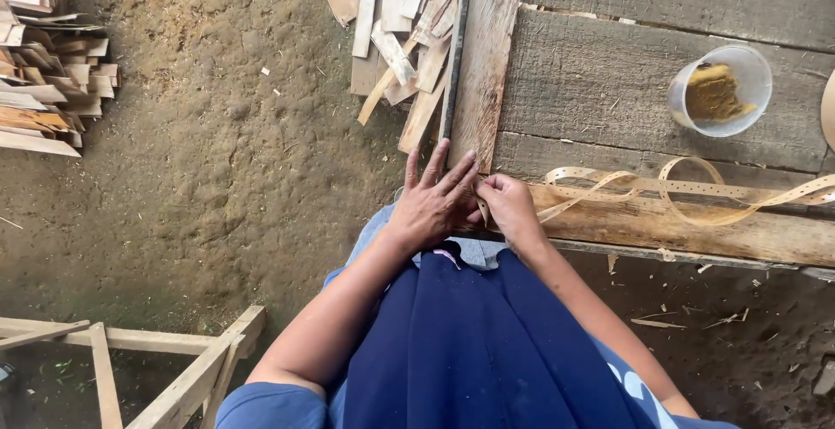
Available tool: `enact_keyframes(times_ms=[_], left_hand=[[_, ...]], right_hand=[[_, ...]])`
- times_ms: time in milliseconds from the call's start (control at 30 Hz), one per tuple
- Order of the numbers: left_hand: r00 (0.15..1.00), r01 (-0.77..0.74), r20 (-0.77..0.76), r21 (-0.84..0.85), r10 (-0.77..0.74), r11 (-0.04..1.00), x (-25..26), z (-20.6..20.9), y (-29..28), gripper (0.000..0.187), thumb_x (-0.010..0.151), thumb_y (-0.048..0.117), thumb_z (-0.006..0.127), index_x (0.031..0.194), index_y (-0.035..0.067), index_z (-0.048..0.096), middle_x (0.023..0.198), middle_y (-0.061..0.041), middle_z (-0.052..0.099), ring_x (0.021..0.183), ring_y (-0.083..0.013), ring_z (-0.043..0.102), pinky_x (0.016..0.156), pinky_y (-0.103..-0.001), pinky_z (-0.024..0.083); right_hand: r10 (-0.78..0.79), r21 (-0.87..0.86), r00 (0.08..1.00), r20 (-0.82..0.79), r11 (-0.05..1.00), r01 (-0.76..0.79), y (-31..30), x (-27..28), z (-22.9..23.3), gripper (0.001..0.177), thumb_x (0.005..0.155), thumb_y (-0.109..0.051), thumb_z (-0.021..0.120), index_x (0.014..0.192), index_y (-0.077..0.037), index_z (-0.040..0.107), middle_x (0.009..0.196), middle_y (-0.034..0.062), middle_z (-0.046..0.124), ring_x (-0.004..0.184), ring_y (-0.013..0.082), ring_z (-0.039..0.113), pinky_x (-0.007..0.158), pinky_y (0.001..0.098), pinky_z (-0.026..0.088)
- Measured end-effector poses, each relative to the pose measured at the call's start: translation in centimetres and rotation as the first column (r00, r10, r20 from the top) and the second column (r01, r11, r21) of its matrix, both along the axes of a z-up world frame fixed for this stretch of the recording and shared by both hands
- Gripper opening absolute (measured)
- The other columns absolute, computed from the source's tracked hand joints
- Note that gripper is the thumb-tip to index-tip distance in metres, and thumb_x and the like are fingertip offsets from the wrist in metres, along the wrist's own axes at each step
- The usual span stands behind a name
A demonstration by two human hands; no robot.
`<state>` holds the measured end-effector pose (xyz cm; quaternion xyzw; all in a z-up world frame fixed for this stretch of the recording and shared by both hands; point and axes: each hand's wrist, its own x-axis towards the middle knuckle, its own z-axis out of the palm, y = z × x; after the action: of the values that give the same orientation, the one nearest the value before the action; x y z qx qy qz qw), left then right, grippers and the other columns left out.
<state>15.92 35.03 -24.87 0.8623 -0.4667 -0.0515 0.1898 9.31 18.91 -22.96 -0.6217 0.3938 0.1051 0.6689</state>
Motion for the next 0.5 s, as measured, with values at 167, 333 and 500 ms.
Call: enact_keyframes(times_ms=[167,333,500], left_hand=[[0.999,0.031,0.022,0.043,-0.032,0.999,0.0,-1.1,0.3,0.064,0.094,0.036,0.047,0.157,0.023,0.043,0.167,0.005,0.036,0.159,-0.034,0.012,0.121,-0.068,-0.004],[0.999,0.008,0.031,0.021,-0.009,1.0,0.2,-0.6,0.2,0.056,0.1,0.038,0.042,0.154,0.024,0.047,0.165,0.006,0.038,0.159,-0.0322,0.01,0.121,-0.066,-0.008],[0.992,0.114,-0.068,0.201,-0.102,0.973,0.9,1.0,0.2,0.06,0.097,0.043,0.051,0.154,0.029,0.047,0.168,0.005,0.031,0.159,-0.0386,0.003,0.121,-0.069,-0.002]], right_hand=[[0.028,-0.022,0.999,-0.021,0.999,-0.028,-0.1,0.1,-0.8,0.02,0.094,-0.022,0.064,0.094,-0.002,0.067,0.072,0.0166,0.074,0.054,0.0194,0.073,0.044,0.0244,0.052],[0.175,-0.109,0.982,-0.065,0.977,-0.181,-1.1,-0.2,-0.2,0.02,0.092,-0.019,0.065,0.098,0.0,0.069,0.072,0.017,0.075,0.056,0.0195,0.074,0.048,0.0245,0.053],[0.347,-0.24,0.912,-0.22,0.887,-0.395,-1.5,0.5,1.7,0.019,0.09,-0.023,0.062,0.09,-0.008,0.073,0.065,0.0066,0.076,0.057,0.0141,0.075,0.055,0.0239,0.054]])
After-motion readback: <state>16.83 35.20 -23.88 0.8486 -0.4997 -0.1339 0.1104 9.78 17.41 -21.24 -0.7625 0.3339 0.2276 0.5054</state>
